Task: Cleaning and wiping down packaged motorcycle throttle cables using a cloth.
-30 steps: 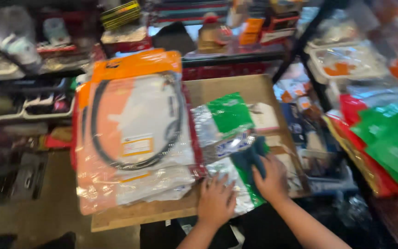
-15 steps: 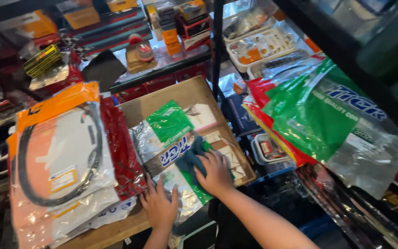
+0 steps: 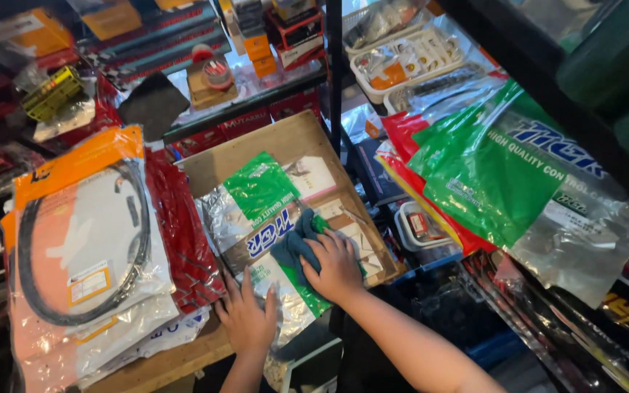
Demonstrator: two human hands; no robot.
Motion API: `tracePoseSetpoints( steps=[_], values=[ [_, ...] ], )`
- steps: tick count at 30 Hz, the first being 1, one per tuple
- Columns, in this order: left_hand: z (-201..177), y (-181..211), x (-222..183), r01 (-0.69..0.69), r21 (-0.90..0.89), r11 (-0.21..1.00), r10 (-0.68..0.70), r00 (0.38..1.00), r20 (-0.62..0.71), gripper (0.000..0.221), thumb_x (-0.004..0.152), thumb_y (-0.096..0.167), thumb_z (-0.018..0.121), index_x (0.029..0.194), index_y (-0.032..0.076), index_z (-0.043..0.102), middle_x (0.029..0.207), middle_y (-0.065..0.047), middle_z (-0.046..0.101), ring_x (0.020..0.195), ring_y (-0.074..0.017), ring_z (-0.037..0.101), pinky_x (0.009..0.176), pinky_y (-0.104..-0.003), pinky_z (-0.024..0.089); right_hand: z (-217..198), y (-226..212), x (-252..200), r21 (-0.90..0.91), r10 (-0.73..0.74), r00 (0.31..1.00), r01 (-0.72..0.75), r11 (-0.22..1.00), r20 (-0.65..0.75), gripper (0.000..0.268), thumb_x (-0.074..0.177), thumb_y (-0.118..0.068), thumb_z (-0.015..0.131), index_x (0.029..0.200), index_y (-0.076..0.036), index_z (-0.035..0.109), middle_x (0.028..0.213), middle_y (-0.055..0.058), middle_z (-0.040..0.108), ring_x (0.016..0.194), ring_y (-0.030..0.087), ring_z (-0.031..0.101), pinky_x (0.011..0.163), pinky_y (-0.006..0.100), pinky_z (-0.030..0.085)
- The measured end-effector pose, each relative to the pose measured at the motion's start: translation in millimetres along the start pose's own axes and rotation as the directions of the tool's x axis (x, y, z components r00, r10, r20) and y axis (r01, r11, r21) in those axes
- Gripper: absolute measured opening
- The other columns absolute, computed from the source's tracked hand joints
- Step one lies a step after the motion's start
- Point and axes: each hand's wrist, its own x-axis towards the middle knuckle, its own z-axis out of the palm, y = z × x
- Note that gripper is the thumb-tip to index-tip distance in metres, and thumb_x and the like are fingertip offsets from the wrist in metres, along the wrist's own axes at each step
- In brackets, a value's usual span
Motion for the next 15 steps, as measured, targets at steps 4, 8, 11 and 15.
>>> tracePoseSetpoints(
  steps=[4, 8, 11, 15],
  values=[
    [-4.2, 3.9, 3.6, 0.022, 0.082, 0.996, -0.029, 0.996, 0.083, 0.085, 0.091, 0.075, 0.035, 0.159, 0.024, 0.034, 0.163, -0.022, 0.029, 0.139, -0.0394, 0.042, 0.114, -0.06, 0.023, 0.8, 1.0, 0.4, -0.004, 0.006, 1.0, -0.006, 1.0, -0.006, 0.039, 0.094, -0.038, 0.063, 0.124, -0.014, 0.072, 0.124, 0.009, 0.068, 0.13, 0.035, 0.054, 0.103, 0.058, 0.037],
    [11.2, -3.2, 3.6, -0.011, 0.091, 0.996, 0.013, 1.0, -0.019, 0.082, 0.087, 0.073, 0.046, 0.154, 0.024, 0.043, 0.161, -0.026, 0.034, 0.141, -0.0431, 0.04, 0.112, -0.061, 0.026, 11.8, 7.4, -0.9, -0.069, -0.012, 0.998, 0.008, 0.998, -0.058, 0.04, 0.089, -0.04, 0.066, 0.12, -0.016, 0.07, 0.123, 0.008, 0.068, 0.127, 0.033, 0.057, 0.102, 0.054, 0.04],
    [-10.8, 5.5, 3.6, 0.003, 0.058, 0.998, -0.011, 0.992, 0.127, 0.081, 0.093, 0.074, 0.035, 0.158, 0.026, 0.036, 0.163, -0.023, 0.027, 0.136, -0.0407, 0.043, 0.113, -0.06, 0.022, 5.9, 3.6, -0.7, -0.046, -0.027, 0.998, 0.025, 0.999, -0.059, 0.038, 0.09, -0.037, 0.066, 0.119, -0.012, 0.071, 0.12, 0.009, 0.069, 0.125, 0.034, 0.057, 0.101, 0.056, 0.041],
    [-17.1, 12.2, 6.8, 0.016, 0.061, 0.998, -0.022, 0.996, 0.087, 0.081, 0.09, 0.073, 0.046, 0.156, 0.026, 0.04, 0.163, -0.021, 0.033, 0.143, -0.04, 0.043, 0.114, -0.063, 0.028, 21.3, 21.0, -1.7, -0.172, -0.028, 0.998, 0.018, 0.985, -0.052, 0.039, 0.09, -0.049, 0.067, 0.122, -0.027, 0.07, 0.117, 0.005, 0.068, 0.126, 0.028, 0.061, 0.103, 0.051, 0.046]
  ],
)
